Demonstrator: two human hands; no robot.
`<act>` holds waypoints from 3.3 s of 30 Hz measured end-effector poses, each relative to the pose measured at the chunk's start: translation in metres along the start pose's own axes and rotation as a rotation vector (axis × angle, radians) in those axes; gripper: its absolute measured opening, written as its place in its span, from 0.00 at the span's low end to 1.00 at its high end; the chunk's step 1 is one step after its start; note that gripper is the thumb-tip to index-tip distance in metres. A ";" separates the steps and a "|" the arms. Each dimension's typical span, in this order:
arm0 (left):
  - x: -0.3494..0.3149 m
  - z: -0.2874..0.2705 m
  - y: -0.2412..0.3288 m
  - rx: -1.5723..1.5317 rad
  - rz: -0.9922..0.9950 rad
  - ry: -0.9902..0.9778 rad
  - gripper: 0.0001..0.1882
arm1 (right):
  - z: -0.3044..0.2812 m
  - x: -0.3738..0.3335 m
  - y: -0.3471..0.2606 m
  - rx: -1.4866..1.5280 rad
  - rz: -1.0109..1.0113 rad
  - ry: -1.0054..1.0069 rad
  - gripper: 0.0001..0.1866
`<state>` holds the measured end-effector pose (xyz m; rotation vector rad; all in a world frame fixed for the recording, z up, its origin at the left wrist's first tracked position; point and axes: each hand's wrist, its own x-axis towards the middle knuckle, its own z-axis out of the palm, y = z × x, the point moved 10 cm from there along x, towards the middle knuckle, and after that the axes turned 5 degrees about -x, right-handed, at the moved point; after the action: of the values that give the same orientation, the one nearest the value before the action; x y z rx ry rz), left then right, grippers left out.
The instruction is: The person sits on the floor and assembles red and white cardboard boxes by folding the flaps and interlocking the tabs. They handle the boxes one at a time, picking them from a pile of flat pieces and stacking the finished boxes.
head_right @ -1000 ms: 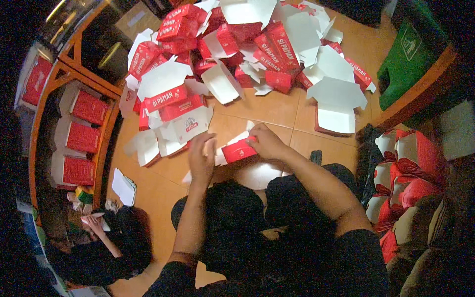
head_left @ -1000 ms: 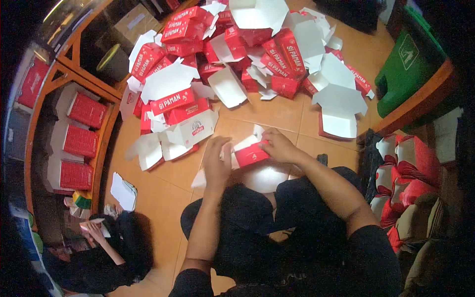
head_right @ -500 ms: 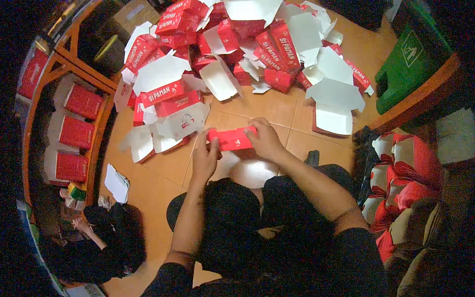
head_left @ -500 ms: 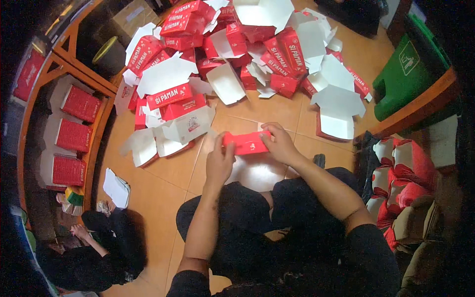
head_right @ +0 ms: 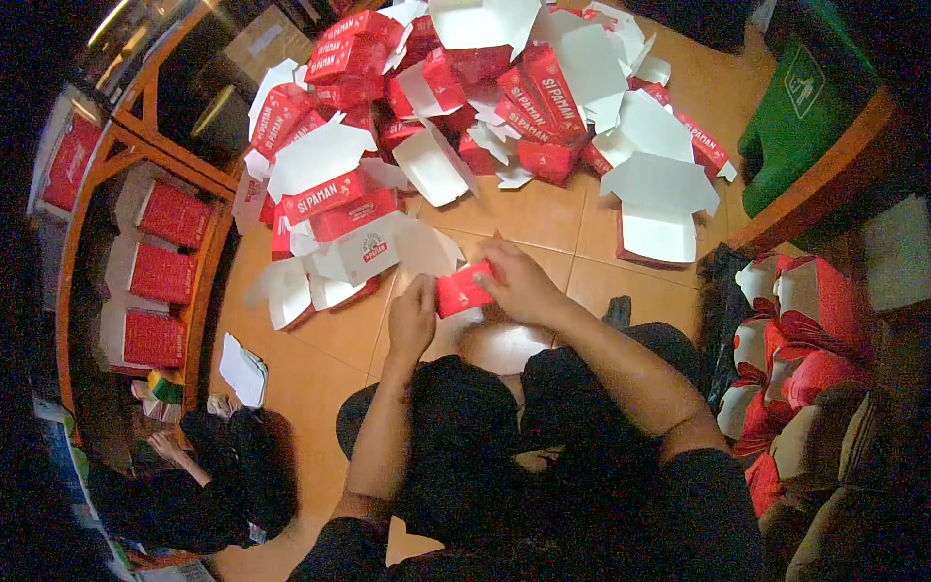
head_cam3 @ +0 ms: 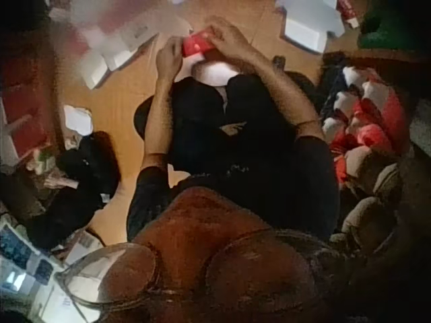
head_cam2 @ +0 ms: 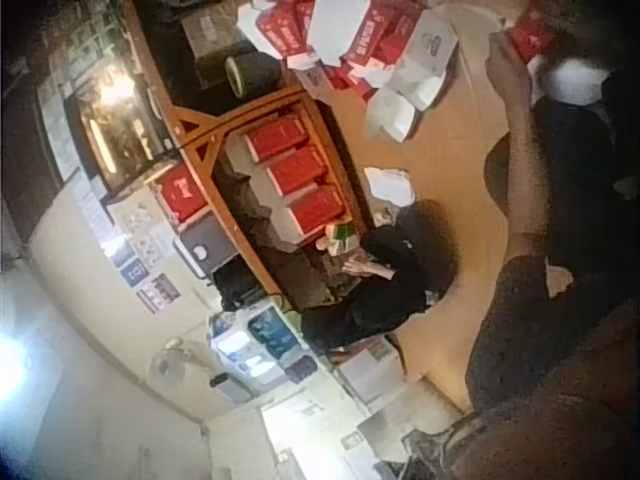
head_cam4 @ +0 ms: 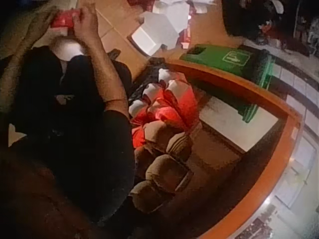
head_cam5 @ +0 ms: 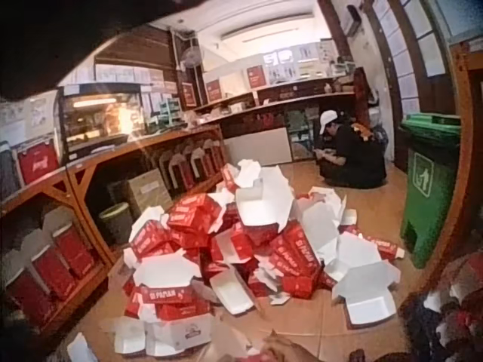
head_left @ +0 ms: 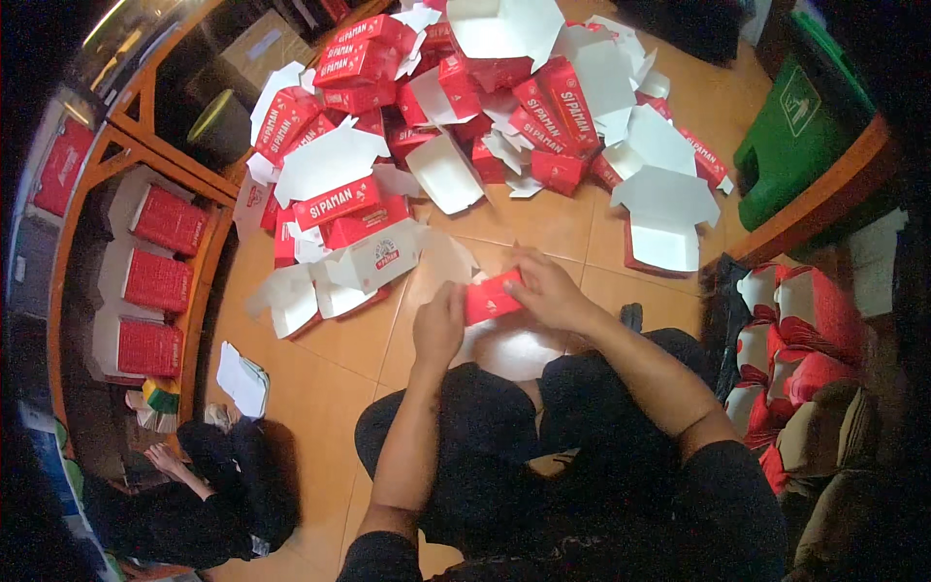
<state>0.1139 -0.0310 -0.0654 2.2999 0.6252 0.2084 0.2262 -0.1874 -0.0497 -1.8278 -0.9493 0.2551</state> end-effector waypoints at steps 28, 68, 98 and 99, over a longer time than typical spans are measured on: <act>0.009 -0.004 -0.045 -0.760 -0.231 -0.215 0.33 | 0.051 -0.011 0.050 0.343 0.493 -0.498 0.12; -0.006 0.035 -0.033 -0.225 -0.065 -0.315 0.21 | 0.009 0.008 0.014 -0.439 0.049 0.064 0.14; -0.023 0.032 0.011 -0.744 0.079 -0.059 0.17 | 0.016 0.009 0.059 0.123 0.337 0.137 0.12; -0.015 0.017 -0.006 -0.623 -0.081 0.062 0.20 | -0.001 0.014 0.058 0.097 0.252 0.246 0.08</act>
<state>0.1040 -0.0452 -0.0811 1.6714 0.5829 0.3774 0.2641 -0.1884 -0.0952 -1.8380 -0.5283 0.2200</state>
